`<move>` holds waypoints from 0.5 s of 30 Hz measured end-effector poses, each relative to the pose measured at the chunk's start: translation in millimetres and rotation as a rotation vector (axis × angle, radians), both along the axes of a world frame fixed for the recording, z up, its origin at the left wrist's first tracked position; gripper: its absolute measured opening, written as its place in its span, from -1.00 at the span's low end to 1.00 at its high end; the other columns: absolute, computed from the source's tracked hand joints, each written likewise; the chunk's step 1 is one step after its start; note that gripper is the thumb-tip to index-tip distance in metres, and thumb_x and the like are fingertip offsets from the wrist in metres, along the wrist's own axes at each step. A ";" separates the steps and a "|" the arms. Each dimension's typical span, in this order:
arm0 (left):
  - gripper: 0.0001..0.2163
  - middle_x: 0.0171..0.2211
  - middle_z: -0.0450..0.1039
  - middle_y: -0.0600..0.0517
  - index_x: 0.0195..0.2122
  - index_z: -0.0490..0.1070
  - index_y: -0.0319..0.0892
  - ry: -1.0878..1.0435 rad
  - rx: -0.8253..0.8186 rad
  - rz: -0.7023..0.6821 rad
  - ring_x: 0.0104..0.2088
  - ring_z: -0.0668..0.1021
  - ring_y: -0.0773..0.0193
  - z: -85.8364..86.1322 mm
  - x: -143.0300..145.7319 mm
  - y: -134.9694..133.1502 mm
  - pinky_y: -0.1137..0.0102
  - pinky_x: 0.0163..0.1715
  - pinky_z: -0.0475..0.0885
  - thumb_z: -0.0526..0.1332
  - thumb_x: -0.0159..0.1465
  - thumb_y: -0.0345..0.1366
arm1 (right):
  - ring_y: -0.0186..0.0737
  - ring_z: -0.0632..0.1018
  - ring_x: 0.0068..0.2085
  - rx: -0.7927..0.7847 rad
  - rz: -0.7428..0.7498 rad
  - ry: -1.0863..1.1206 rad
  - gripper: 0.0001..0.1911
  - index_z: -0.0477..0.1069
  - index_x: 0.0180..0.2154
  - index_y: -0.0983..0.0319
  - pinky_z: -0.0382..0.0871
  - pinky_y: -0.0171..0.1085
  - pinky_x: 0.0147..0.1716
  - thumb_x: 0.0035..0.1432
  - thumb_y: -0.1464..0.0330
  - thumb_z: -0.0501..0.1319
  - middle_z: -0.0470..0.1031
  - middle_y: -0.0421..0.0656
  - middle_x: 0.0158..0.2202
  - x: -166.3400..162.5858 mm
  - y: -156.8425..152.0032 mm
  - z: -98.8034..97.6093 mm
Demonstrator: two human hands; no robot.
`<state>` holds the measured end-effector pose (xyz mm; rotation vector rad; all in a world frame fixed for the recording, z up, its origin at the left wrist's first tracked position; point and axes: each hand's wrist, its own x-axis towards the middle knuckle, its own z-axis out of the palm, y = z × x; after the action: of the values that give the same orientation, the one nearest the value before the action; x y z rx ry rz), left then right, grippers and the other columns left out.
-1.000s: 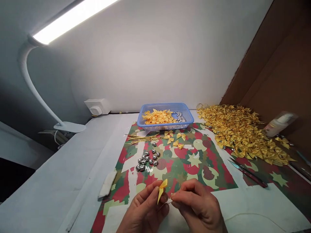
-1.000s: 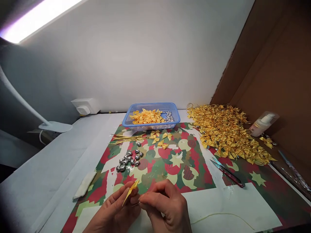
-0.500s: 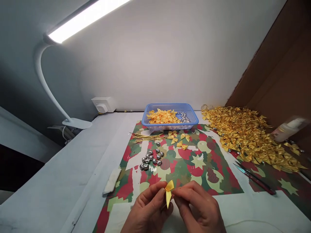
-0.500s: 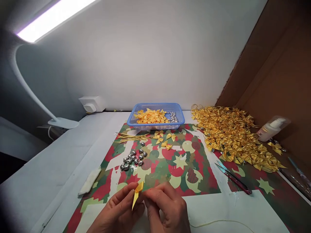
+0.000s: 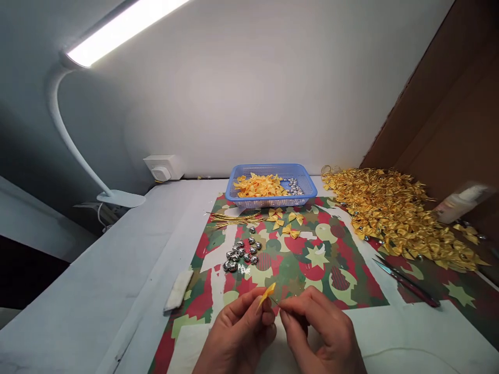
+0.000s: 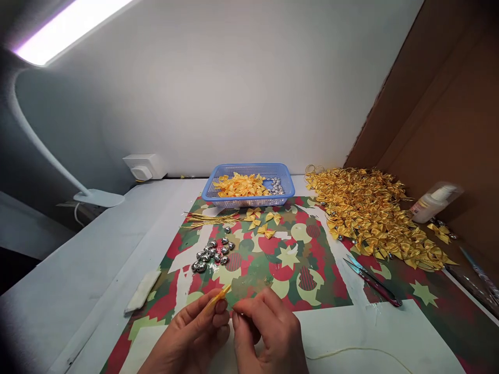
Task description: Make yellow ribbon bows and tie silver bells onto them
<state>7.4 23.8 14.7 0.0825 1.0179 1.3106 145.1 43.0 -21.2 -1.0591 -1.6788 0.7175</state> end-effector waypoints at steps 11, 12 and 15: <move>-0.72 -0.47 0.60 -0.04 -0.37 0.66 -0.30 -0.023 -0.017 0.040 -0.47 0.59 0.36 -3.6 -2.6 -0.2 0.50 -0.38 0.58 0.58 -0.15 -0.52 | -0.42 0.32 -0.56 0.102 0.024 0.035 -0.82 0.47 -0.40 0.22 0.23 -0.44 -0.56 0.21 0.50 0.14 0.28 -0.27 -0.52 -6.9 1.6 12.5; -0.71 -0.47 0.61 -0.05 -0.38 0.66 -0.29 -0.022 -0.017 0.048 -0.47 0.60 0.34 -4.0 -2.4 0.0 0.50 -0.38 0.58 0.58 -0.17 -0.52 | -0.42 0.31 -0.56 0.107 0.021 0.028 -0.82 0.47 -0.40 0.23 0.22 -0.44 -0.56 0.21 0.50 0.14 0.27 -0.27 -0.52 -7.4 2.0 12.5; -0.71 -0.48 0.62 -0.05 -0.40 0.67 -0.26 -0.015 -0.009 0.050 -0.45 0.62 0.31 -5.3 -1.5 0.8 0.48 -0.37 0.60 0.60 -0.19 -0.50 | -0.42 0.30 -0.55 0.122 0.025 0.013 -0.81 0.47 -0.40 0.24 0.20 -0.42 -0.56 0.21 0.51 0.12 0.25 -0.27 -0.52 -8.0 2.7 11.7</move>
<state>6.0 24.6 9.4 0.0402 1.0188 1.3496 137.2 45.7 -9.5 -0.9474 -1.7051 0.6280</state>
